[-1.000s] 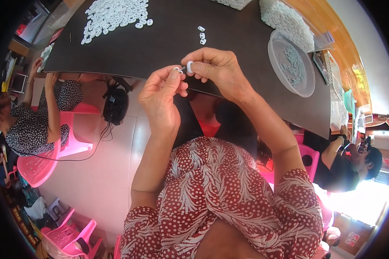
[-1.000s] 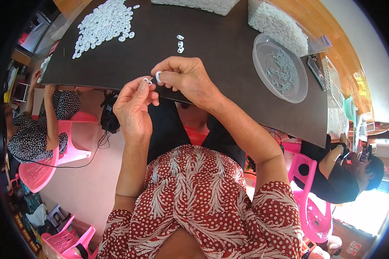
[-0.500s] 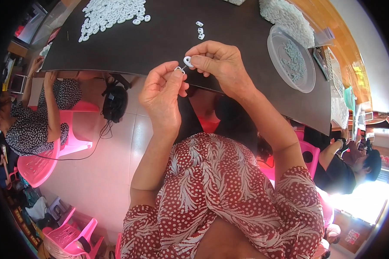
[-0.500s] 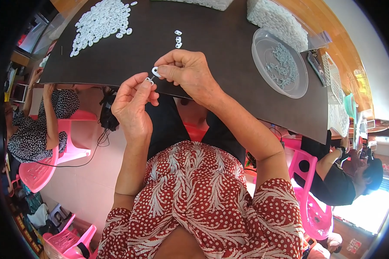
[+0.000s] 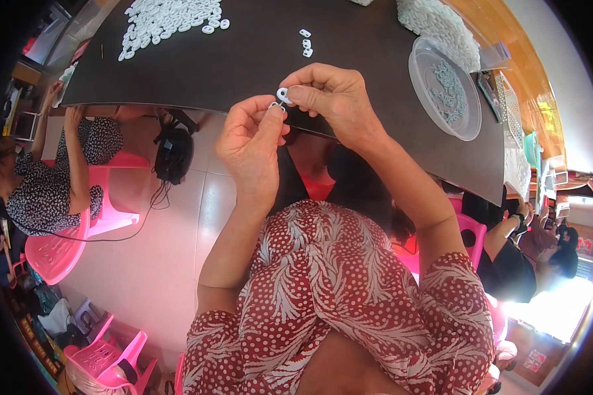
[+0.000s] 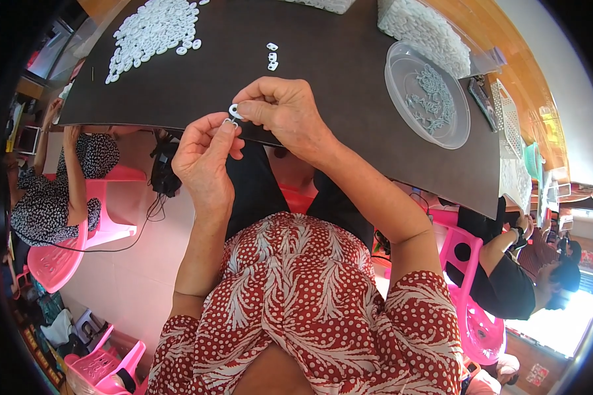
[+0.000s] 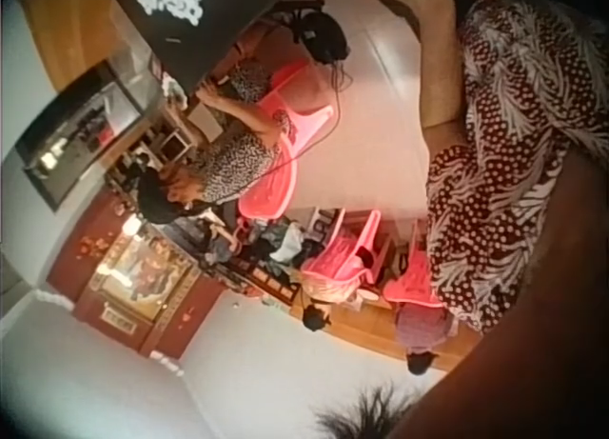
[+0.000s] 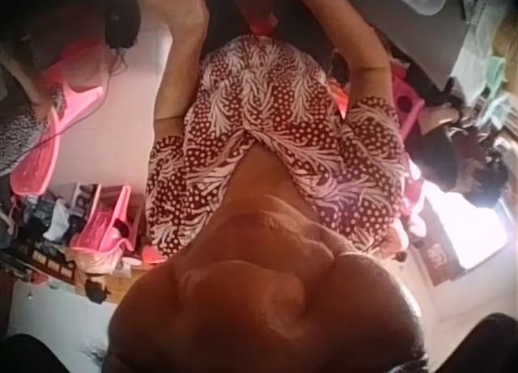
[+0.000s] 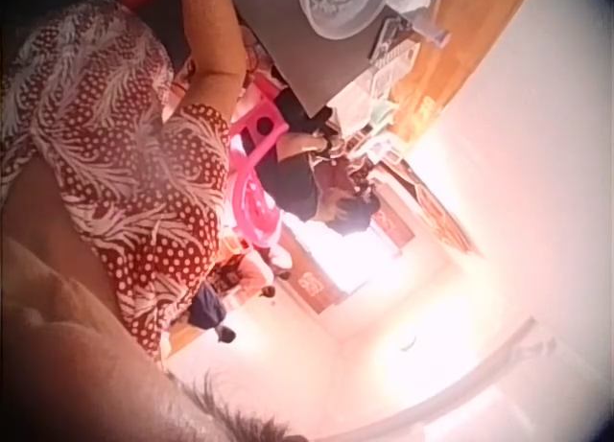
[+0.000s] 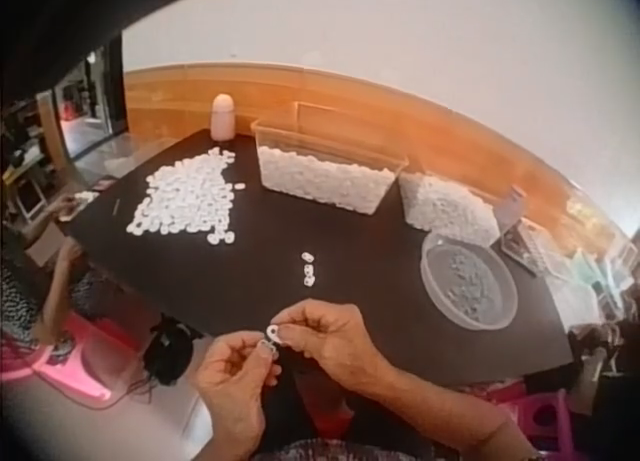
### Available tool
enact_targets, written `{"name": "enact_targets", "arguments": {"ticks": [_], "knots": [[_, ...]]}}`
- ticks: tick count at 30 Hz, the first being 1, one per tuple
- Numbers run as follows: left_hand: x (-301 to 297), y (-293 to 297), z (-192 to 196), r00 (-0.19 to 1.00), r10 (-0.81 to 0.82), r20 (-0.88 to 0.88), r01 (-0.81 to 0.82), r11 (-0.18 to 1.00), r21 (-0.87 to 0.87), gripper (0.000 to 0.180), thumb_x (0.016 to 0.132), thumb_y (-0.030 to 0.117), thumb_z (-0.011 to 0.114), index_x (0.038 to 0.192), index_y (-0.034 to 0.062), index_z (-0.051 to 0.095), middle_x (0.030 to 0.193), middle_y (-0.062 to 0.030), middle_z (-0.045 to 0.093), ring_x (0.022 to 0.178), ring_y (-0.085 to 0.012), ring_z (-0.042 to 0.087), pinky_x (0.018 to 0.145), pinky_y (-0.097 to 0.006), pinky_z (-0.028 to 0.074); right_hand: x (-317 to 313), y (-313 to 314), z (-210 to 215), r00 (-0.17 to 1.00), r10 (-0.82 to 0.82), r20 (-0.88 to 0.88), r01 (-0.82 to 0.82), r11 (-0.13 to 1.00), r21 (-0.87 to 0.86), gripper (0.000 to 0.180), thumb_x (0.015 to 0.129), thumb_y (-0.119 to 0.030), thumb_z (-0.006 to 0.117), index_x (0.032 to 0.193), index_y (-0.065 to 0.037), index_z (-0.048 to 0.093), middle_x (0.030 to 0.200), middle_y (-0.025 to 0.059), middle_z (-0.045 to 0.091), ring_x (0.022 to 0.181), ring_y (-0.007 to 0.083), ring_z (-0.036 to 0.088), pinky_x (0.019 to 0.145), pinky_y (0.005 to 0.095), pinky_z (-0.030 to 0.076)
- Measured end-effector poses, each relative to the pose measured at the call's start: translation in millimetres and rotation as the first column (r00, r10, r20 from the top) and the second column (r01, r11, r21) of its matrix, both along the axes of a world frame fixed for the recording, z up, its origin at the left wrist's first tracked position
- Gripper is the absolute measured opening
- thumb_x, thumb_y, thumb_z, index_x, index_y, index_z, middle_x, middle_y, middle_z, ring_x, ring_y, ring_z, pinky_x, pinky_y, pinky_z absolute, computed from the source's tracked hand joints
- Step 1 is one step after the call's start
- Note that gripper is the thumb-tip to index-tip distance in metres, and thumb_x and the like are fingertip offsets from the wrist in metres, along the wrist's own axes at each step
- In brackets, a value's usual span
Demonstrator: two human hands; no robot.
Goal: Manually assemble small white plastic components by inserting grey plastic pins into them.
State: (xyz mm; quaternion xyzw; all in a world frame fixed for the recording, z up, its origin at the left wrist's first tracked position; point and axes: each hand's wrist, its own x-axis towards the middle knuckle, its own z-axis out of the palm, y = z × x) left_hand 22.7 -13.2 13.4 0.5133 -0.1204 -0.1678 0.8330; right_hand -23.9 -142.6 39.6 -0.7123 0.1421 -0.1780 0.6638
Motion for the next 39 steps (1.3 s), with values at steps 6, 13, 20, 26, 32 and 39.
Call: {"name": "enact_targets", "arguments": {"ticks": [6,13,20,26,32,39], "knots": [[-2.1,-0.8,-2.8,0.999,0.023,0.047,-0.024,0.999,0.022,0.012,0.085,0.001,0.061,0.096,-0.0043,0.060,0.079,-0.0070,0.063,0.062,-0.0090,0.058,0.052,-0.019,0.045,-1.3,5.7,1.7,0.999,-0.026,0.041,0.030,0.993,-0.111,0.010,0.081,-0.005,0.062,0.084,0.003,0.066,0.070,0.0013,0.061,0.062,0.0060,0.053,0.055,0.0213,0.043],[-2.9,-0.6,-4.3,0.997,0.033,0.073,-0.035,0.999,0.037,0.012,0.085,0.001,0.062,0.096,-0.0038,0.060,0.079,-0.0061,0.063,0.063,-0.0085,0.059,0.053,-0.018,0.046,-1.9,10.0,-8.3,0.994,-0.047,0.096,0.068,0.969,-0.237,0.009,0.081,-0.002,0.059,0.087,0.002,0.065,0.074,0.0082,0.062,0.067,0.0139,0.058,0.061,0.0265,0.046],[-1.4,2.2,-5.3,0.999,-0.013,0.048,0.013,1.000,-0.013,0.021,0.085,0.000,0.061,0.105,-0.0041,0.056,0.081,-0.0057,0.062,0.065,-0.0084,0.058,0.056,-0.019,0.047,-3.2,13.2,-8.0,0.994,-0.034,0.107,0.068,0.942,-0.328,0.010,0.081,-0.001,0.059,0.087,0.002,0.065,0.075,0.0088,0.060,0.069,0.0159,0.058,0.062,0.0279,0.045],[0.2,2.7,-7.3,0.997,-0.081,0.006,0.081,0.996,-0.047,0.026,0.086,-0.001,0.060,0.111,-0.0036,0.055,0.081,-0.0047,0.061,0.067,-0.0079,0.057,0.057,-0.019,0.046,-3.9,12.5,-8.5,0.996,-0.052,0.069,0.067,0.967,-0.244,0.008,0.080,-0.001,0.059,0.086,0.003,0.064,0.073,0.0086,0.062,0.067,0.0135,0.059,0.061,0.0275,0.046],[0.4,1.7,-8.8,0.994,-0.111,-0.006,0.110,0.991,-0.078,0.025,0.085,-0.001,0.060,0.109,-0.0054,0.059,0.082,-0.0073,0.062,0.068,-0.0109,0.059,0.057,-0.021,0.048,-5.1,11.1,-6.9,0.996,-0.041,0.080,0.060,0.965,-0.256,0.007,0.080,-0.001,0.059,0.083,0.003,0.063,0.070,0.0080,0.063,0.066,0.0115,0.059,0.060,0.0264,0.047],[-0.1,1.3,-9.6,0.988,-0.154,-0.015,0.152,0.985,-0.080,0.027,0.085,0.000,0.061,0.112,-0.0048,0.058,0.084,-0.0067,0.062,0.069,-0.0107,0.058,0.059,-0.021,0.048,-7.6,10.7,-8.9,0.993,-0.043,0.110,0.072,0.958,-0.277,0.007,0.080,-0.001,0.058,0.084,0.001,0.063,0.074,0.0083,0.061,0.069,0.0152,0.059,0.062,0.0280,0.046]]}}
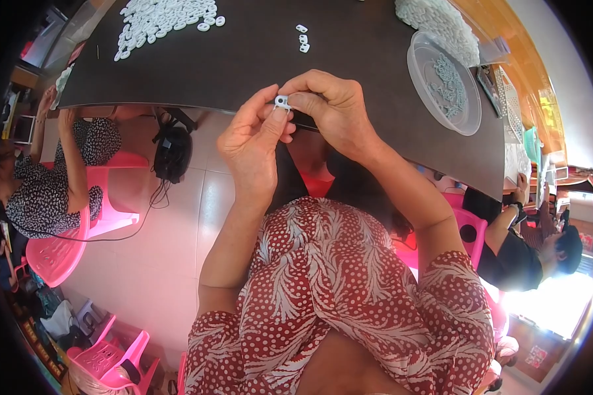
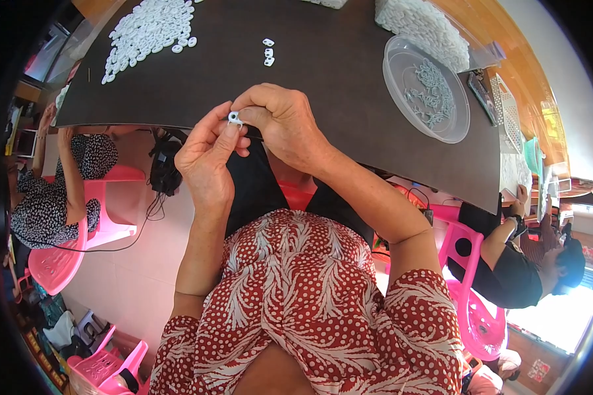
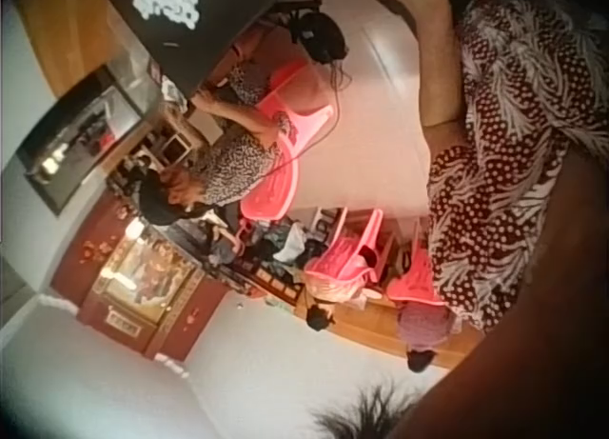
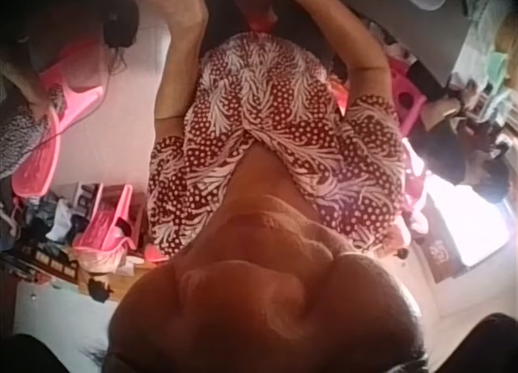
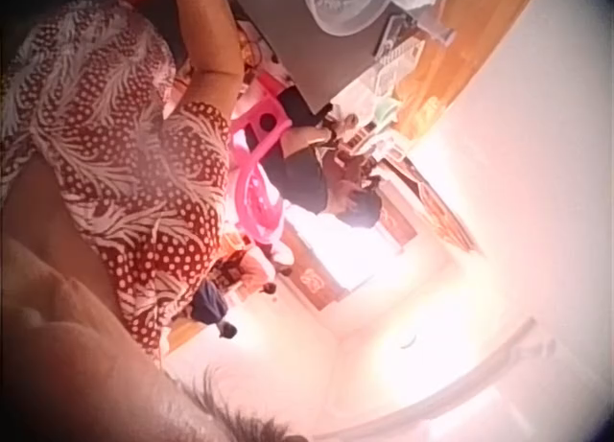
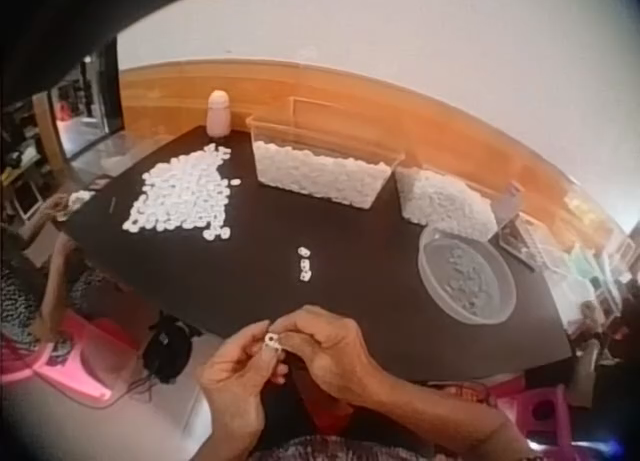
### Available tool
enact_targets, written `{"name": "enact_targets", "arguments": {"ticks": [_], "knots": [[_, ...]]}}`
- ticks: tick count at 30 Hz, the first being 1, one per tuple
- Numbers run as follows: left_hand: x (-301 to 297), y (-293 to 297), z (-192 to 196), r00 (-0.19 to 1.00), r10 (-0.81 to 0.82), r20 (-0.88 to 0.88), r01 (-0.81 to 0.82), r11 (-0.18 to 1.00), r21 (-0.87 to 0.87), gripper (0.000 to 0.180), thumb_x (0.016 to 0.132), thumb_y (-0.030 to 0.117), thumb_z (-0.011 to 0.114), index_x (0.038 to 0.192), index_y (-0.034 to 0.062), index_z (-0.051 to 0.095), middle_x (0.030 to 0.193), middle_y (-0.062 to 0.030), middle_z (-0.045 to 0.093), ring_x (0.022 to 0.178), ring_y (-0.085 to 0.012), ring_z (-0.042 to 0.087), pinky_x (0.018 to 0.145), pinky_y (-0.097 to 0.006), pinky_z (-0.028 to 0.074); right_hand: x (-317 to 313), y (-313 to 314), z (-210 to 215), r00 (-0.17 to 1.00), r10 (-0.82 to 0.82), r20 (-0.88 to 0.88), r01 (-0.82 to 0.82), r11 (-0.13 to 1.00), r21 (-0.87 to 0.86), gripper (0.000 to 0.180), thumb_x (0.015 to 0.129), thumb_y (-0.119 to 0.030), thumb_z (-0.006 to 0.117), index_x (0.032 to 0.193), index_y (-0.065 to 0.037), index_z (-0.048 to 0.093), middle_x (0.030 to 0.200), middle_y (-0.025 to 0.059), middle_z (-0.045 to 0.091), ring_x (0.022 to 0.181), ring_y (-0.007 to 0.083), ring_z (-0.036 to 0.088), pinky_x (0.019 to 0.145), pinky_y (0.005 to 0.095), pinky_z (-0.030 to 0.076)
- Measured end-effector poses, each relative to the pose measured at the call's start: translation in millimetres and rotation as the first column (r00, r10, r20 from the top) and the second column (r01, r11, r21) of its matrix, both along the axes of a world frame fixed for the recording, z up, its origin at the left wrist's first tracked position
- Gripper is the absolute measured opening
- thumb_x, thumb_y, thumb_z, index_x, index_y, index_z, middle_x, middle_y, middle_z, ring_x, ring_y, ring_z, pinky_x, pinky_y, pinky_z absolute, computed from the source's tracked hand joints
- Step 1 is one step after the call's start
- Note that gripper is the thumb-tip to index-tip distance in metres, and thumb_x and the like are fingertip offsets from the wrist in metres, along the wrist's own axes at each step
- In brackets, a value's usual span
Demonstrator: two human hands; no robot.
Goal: Manually assemble small white plastic components by inserting grey plastic pins into them.
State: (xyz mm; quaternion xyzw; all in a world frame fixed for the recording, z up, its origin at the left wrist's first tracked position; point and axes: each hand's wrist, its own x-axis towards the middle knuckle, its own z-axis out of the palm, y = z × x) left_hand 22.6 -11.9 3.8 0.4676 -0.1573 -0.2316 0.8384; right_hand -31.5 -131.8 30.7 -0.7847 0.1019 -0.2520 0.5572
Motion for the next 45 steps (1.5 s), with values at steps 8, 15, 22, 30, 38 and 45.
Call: {"name": "enact_targets", "arguments": {"ticks": [8,15,22,30,38,45], "knots": [[-2.0,-1.8,-1.3,0.998,0.055,-0.019,-0.056,0.998,-0.040,0.025,0.086,-0.002,0.059,0.110,-0.0067,0.059,0.087,-0.0091,0.062,0.070,-0.0118,0.058,0.060,-0.022,0.049,-6.8,9.8,-0.6,1.000,0.012,-0.018,-0.013,0.999,-0.029,0.012,0.079,0.000,0.061,0.091,0.001,0.063,0.075,0.0083,0.057,0.066,0.0142,0.057,0.060,0.0284,0.045],[-6.4,-2.4,2.4,0.992,0.093,-0.090,-0.097,0.995,-0.039,0.023,0.088,0.000,0.057,0.109,-0.0080,0.059,0.095,-0.0105,0.063,0.080,-0.0127,0.058,0.073,-0.025,0.049,-10.8,12.8,1.4,1.000,0.000,-0.016,-0.001,0.999,-0.039,0.019,0.077,0.000,0.065,0.096,0.001,0.063,0.076,0.0056,0.055,0.067,0.0113,0.055,0.058,0.0257,0.044],[-10.2,-2.2,-3.6,0.992,0.095,-0.088,-0.100,0.993,-0.054,0.023,0.088,0.002,0.058,0.109,-0.0075,0.059,0.097,-0.0104,0.062,0.084,-0.0132,0.057,0.077,-0.027,0.049,-9.4,14.0,-10.3,0.988,-0.049,0.143,0.079,0.975,-0.210,0.023,0.072,0.003,0.064,0.095,0.002,0.063,0.075,0.0072,0.059,0.070,0.0187,0.054,0.060,0.0295,0.044],[-12.1,-1.7,-4.0,0.993,0.106,-0.053,-0.113,0.983,-0.145,0.022,0.087,0.001,0.059,0.107,-0.0067,0.059,0.096,-0.0094,0.062,0.082,-0.0120,0.057,0.075,-0.025,0.049,-8.8,21.0,-12.6,0.965,-0.076,0.253,0.148,0.948,-0.281,0.026,0.070,0.008,0.062,0.096,0.002,0.061,0.078,0.0099,0.059,0.070,0.0229,0.054,0.059,0.0327,0.045],[-16.1,-1.4,-9.8,0.987,0.160,0.032,-0.153,0.977,-0.150,0.021,0.088,0.008,0.060,0.105,-0.0053,0.059,0.094,-0.0073,0.061,0.081,-0.0106,0.057,0.071,-0.025,0.051,-8.6,27.0,-18.4,0.931,-0.080,0.356,0.231,0.883,-0.408,0.033,0.068,0.009,0.063,0.100,0.001,0.059,0.082,0.0109,0.060,0.070,0.0252,0.054,0.059,0.0333,0.044],[-15.8,-0.6,-10.6,0.984,0.168,0.063,-0.156,0.974,-0.166,0.022,0.088,0.009,0.061,0.105,-0.0045,0.060,0.093,-0.0065,0.061,0.081,-0.0098,0.056,0.073,-0.024,0.049,-8.4,31.1,-20.4,0.929,-0.102,0.357,0.246,0.889,-0.386,0.032,0.068,0.009,0.063,0.099,0.001,0.059,0.083,0.0108,0.060,0.071,0.0254,0.054,0.059,0.0332,0.044]]}}
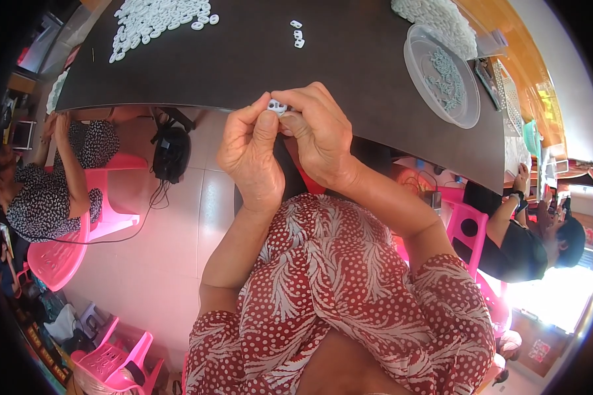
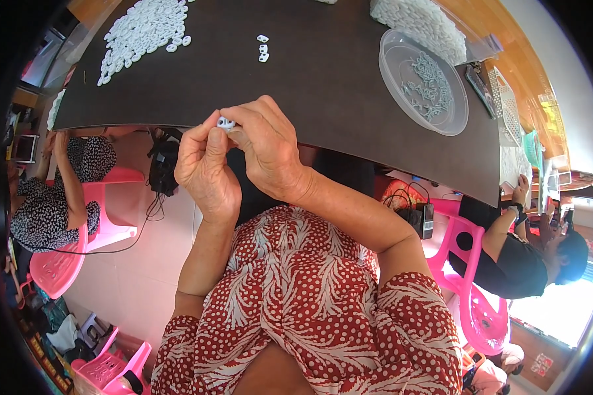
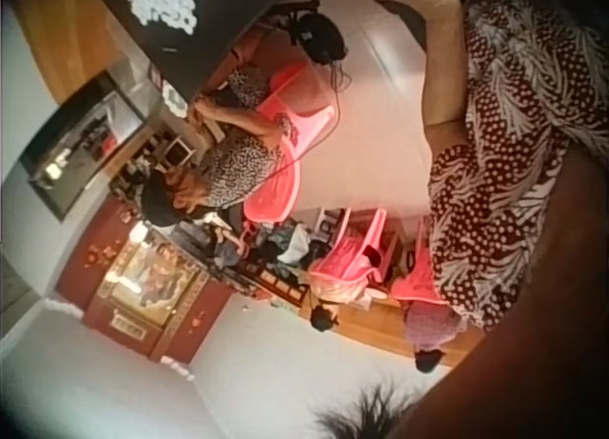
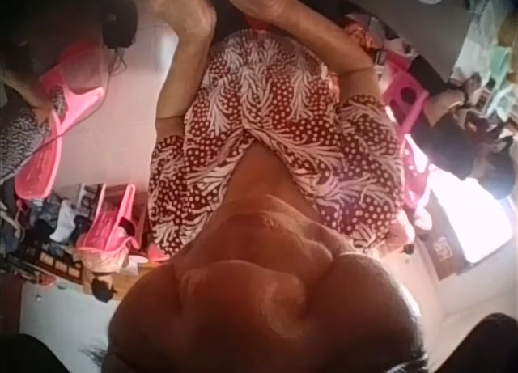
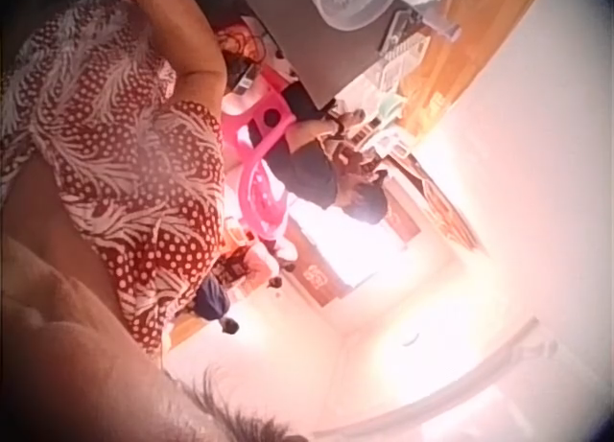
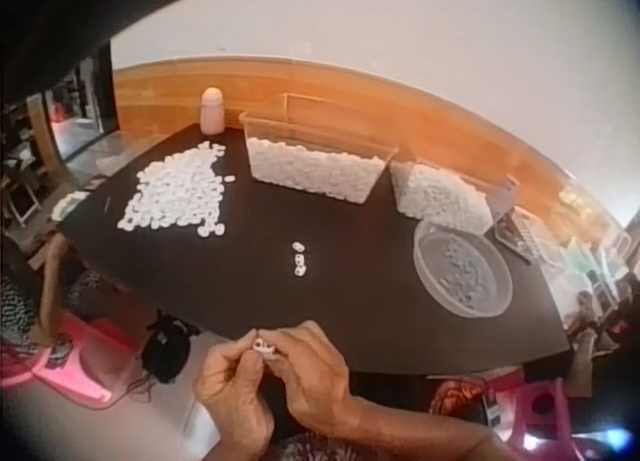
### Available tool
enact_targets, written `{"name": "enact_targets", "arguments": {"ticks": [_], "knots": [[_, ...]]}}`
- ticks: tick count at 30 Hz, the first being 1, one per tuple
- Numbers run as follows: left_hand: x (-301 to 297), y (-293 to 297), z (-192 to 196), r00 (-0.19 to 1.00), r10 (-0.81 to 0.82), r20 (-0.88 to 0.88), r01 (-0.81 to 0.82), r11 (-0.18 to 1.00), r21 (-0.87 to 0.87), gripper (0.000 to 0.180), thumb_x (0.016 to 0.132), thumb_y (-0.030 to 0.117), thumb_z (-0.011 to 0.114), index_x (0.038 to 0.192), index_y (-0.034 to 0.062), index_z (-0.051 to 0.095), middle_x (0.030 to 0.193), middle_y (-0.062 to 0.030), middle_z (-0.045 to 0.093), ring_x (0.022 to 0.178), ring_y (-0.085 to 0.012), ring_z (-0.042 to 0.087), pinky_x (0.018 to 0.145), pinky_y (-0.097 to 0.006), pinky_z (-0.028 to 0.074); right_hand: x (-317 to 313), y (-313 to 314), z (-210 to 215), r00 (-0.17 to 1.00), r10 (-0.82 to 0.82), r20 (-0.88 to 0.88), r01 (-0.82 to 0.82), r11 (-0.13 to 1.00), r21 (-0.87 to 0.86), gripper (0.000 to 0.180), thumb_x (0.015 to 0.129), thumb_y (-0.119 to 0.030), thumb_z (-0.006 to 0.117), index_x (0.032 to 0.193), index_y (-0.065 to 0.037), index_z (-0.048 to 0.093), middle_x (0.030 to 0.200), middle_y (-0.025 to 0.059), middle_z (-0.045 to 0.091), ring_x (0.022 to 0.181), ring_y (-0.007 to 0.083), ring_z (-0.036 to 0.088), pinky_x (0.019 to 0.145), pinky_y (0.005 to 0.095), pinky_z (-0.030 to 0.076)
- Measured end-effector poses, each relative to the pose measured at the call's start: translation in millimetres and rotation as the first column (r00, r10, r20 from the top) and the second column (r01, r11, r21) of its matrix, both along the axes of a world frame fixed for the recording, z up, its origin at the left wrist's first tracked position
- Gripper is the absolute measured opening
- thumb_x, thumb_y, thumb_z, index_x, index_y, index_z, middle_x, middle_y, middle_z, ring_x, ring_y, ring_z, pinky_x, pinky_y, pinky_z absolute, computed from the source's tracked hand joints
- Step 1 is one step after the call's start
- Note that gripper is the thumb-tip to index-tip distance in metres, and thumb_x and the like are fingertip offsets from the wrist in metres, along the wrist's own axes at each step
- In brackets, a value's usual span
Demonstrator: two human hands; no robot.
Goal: Manually assemble small white plastic components by inserting grey plastic pins into them.
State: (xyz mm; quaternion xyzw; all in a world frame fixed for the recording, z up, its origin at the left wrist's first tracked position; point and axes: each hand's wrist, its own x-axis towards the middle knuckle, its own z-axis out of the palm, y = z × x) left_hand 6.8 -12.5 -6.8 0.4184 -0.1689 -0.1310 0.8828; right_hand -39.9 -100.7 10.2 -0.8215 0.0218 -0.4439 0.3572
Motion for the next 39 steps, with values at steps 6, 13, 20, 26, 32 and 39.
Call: {"name": "enact_targets", "arguments": {"ticks": [6,13,20,26,32,39], "knots": [[4.1,3.4,-0.6,0.997,0.051,0.066,-0.055,0.996,0.071,0.021,0.090,0.008,0.058,0.107,-0.0057,0.059,0.095,-0.0078,0.062,0.083,-0.0106,0.058,0.074,-0.023,0.050,-2.2,4.5,6.3,0.997,0.034,-0.071,-0.026,0.993,0.114,0.031,0.071,0.007,0.064,0.101,0.001,0.059,0.084,0.0106,0.060,0.073,0.0240,0.054,0.062,0.0324,0.046],[3.5,6.8,9.6,0.998,0.014,0.058,-0.016,0.999,0.049,0.022,0.090,0.006,0.056,0.107,-0.0067,0.058,0.096,-0.0084,0.062,0.084,-0.0115,0.058,0.073,-0.024,0.050,-3.2,5.9,8.0,0.996,0.049,-0.073,-0.032,0.976,0.213,0.027,0.071,0.004,0.066,0.097,0.000,0.060,0.081,0.0084,0.060,0.072,0.0217,0.055,0.063,0.0314,0.046],[0.2,6.5,5.7,0.999,-0.018,0.041,0.016,0.999,0.043,0.021,0.092,0.009,0.055,0.107,-0.0049,0.058,0.094,-0.0072,0.061,0.082,-0.0102,0.056,0.073,-0.023,0.047,-3.2,11.8,6.5,0.996,0.014,-0.090,0.006,0.978,0.208,0.023,0.072,0.006,0.064,0.094,-0.001,0.060,0.081,0.0085,0.060,0.071,0.0221,0.054,0.062,0.0319,0.045],[-6.5,0.8,0.2,0.995,0.039,0.090,-0.039,0.999,0.003,0.021,0.093,0.013,0.054,0.107,-0.0031,0.056,0.097,-0.0058,0.058,0.087,-0.0098,0.054,0.080,-0.025,0.045,-1.5,17.0,5.0,0.998,-0.052,-0.019,0.054,0.986,0.157,0.024,0.072,0.007,0.061,0.094,-0.001,0.057,0.083,0.0097,0.059,0.071,0.0245,0.053,0.061,0.0331,0.045],[-8.0,-1.4,-2.9,0.980,0.113,0.162,-0.122,0.991,0.046,0.021,0.094,0.016,0.053,0.105,-0.0018,0.056,0.095,-0.0035,0.056,0.087,-0.0090,0.052,0.080,-0.025,0.044,2.6,15.3,-2.1,0.998,-0.054,0.035,0.050,0.993,0.103,0.025,0.071,0.008,0.061,0.094,0.000,0.056,0.083,0.0113,0.059,0.070,0.0262,0.053,0.060,0.0337,0.045],[-6.9,-3.4,-3.5,0.966,0.154,0.209,-0.173,0.982,0.077,0.020,0.095,0.018,0.051,0.101,-0.0007,0.055,0.092,-0.0020,0.054,0.085,-0.0075,0.050,0.077,-0.023,0.043,7.3,10.6,-3.4,0.994,-0.035,0.105,0.036,0.999,-0.008,0.023,0.073,0.012,0.059,0.094,0.004,0.057,0.083,0.0125,0.059,0.069,0.0212,0.053,0.057,0.0287,0.045]]}}
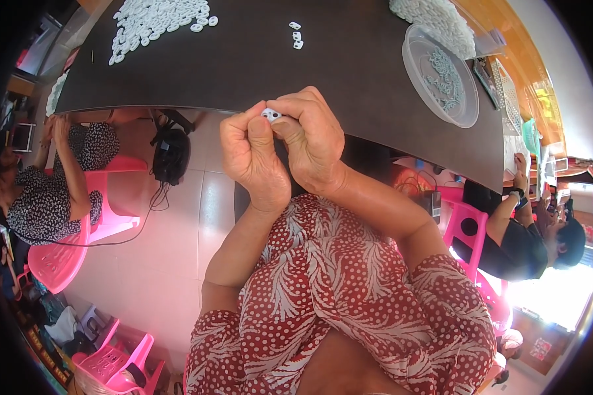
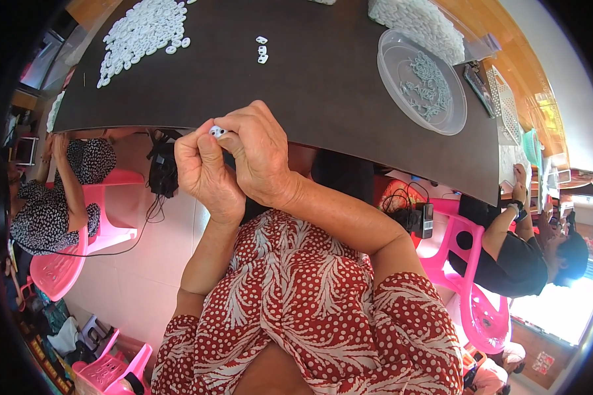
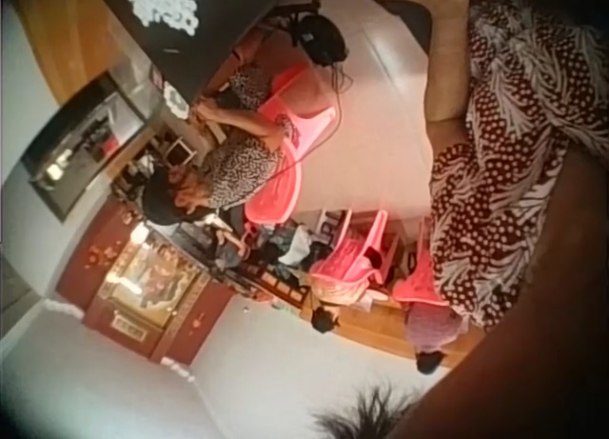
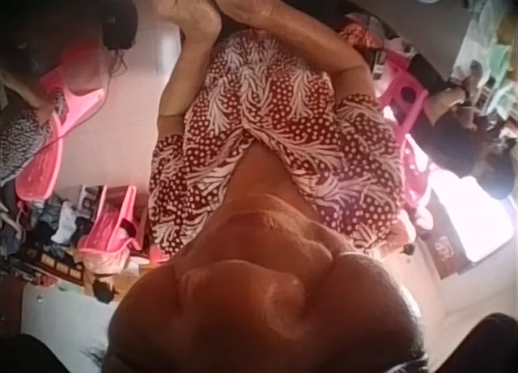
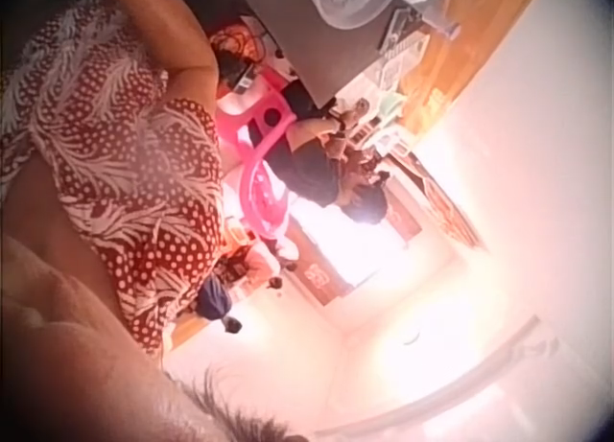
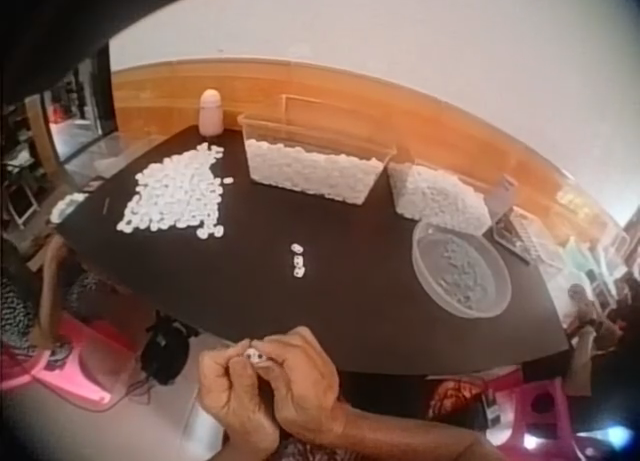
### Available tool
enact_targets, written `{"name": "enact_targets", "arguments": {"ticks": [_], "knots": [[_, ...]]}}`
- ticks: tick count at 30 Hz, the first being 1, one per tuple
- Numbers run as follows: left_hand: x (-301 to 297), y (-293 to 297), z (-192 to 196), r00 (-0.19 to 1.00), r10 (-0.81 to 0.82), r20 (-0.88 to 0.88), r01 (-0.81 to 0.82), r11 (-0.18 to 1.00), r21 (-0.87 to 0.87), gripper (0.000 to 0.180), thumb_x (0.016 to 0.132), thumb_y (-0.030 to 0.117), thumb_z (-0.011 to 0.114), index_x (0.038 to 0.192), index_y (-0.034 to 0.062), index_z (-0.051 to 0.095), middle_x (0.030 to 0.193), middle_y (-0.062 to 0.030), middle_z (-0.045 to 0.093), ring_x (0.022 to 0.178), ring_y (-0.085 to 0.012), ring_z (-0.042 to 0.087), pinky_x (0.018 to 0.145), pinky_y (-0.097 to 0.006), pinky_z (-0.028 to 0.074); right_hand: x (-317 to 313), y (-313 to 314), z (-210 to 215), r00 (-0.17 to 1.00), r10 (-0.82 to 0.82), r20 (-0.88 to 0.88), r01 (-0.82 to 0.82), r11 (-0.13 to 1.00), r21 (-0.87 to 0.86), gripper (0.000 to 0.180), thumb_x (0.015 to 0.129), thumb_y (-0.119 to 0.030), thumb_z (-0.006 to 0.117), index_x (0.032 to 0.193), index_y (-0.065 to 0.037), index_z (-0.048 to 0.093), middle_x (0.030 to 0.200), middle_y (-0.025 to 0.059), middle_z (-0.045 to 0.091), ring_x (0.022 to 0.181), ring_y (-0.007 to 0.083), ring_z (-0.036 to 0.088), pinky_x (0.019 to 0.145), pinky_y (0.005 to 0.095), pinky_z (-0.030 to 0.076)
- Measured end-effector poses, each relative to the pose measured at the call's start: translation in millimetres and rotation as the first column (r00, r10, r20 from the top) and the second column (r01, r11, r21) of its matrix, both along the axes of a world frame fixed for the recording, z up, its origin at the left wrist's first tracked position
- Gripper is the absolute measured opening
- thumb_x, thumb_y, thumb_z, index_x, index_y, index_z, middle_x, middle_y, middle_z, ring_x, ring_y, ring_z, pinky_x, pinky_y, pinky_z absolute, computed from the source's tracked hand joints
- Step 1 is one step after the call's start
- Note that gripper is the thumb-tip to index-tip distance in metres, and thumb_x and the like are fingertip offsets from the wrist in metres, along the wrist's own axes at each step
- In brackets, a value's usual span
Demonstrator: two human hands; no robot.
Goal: Manually assemble small white plastic components by inserting grey plastic pins into them.
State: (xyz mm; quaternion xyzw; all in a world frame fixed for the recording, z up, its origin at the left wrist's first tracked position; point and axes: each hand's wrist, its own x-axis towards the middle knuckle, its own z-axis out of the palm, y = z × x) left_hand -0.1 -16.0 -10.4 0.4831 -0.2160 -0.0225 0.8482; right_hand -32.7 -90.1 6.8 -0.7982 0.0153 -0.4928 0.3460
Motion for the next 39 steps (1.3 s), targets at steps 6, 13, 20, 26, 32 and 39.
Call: {"name": "enact_targets", "arguments": {"ticks": [6,13,20,26,32,39], "knots": [[0.7,-4.4,0.7,0.998,0.048,0.031,-0.050,0.996,0.073,0.018,0.096,0.016,0.049,0.100,-0.0005,0.055,0.092,-0.0020,0.055,0.083,-0.0069,0.049,0.075,-0.023,0.043,1.7,-4.5,2.3,1.000,-0.015,0.014,0.015,1.000,-0.022,0.026,0.067,0.009,0.062,0.092,0.000,0.055,0.079,0.0111,0.057,0.069,0.0268,0.054,0.057,0.0341,0.044],[24.5,-17.1,21.3,0.978,-0.200,0.053,0.172,0.929,0.329,0.021,0.094,0.011,0.050,0.107,-0.0028,0.060,0.086,-0.0031,0.059,0.073,-0.0070,0.053,0.065,-0.020,0.044,-18.7,-46.0,16.2,0.974,-0.016,-0.227,0.104,0.917,0.384,0.009,0.078,0.001,0.063,0.086,0.000,0.062,0.080,0.0086,0.060,0.071,0.0156,0.058,0.064,0.0278,0.047],[89.9,-63.4,14.9,0.686,-0.167,0.708,-0.344,0.783,0.518,0.020,0.078,0.002,0.063,0.096,0.0085,0.067,0.078,-0.0081,0.057,0.070,-0.0233,0.057,0.063,-0.031,0.045,-26.7,-167.0,99.8,0.900,-0.369,-0.231,0.398,0.913,0.092,0.015,0.079,-0.006,0.061,0.091,0.001,0.065,0.077,0.0075,0.065,0.073,0.0116,0.059,0.069,0.0246,0.047],[97.4,-88.3,15.0,0.389,-0.332,0.860,-0.524,0.688,0.502,0.014,0.069,0.006,0.068,0.082,0.0092,0.065,0.076,-0.0066,0.052,0.074,-0.0258,0.054,0.061,-0.037,0.045,-30.7,-298.6,116.7,0.714,-0.689,-0.129,0.655,0.721,-0.227,0.018,0.077,-0.016,0.062,0.088,-0.005,0.069,0.081,0.0145,0.068,0.078,0.0261,0.066,0.073,0.0348,0.049],[98.3,-83.5,13.2,0.398,-0.372,0.839,-0.502,0.677,0.538,0.010,0.069,0.004,0.067,0.076,0.0055,0.061,0.077,-0.0077,0.051,0.074,-0.0264,0.052,0.061,-0.037,0.045,-35.6,-359.4,136.6,0.644,-0.751,-0.143,0.715,0.658,-0.236,0.018,0.071,-0.012,0.060,0.085,-0.004,0.067,0.074,0.0162,0.065,0.069,0.0269,0.064,0.065,0.0383,0.049],[99.9,-88.8,18.3,0.408,-0.429,0.806,-0.465,0.662,0.588,0.010,0.074,0.000,0.061,0.083,0.0040,0.060,0.080,-0.0107,0.053,0.077,-0.0290,0.055,0.066,-0.039,0.045,-38.6,-373.2,140.9,0.631,-0.729,-0.266,0.593,0.674,-0.441,0.031,0.071,-0.010,0.053,0.097,0.001,0.066,0.079,0.0221,0.066,0.074,0.0317,0.065,0.070,0.0383,0.050]]}}
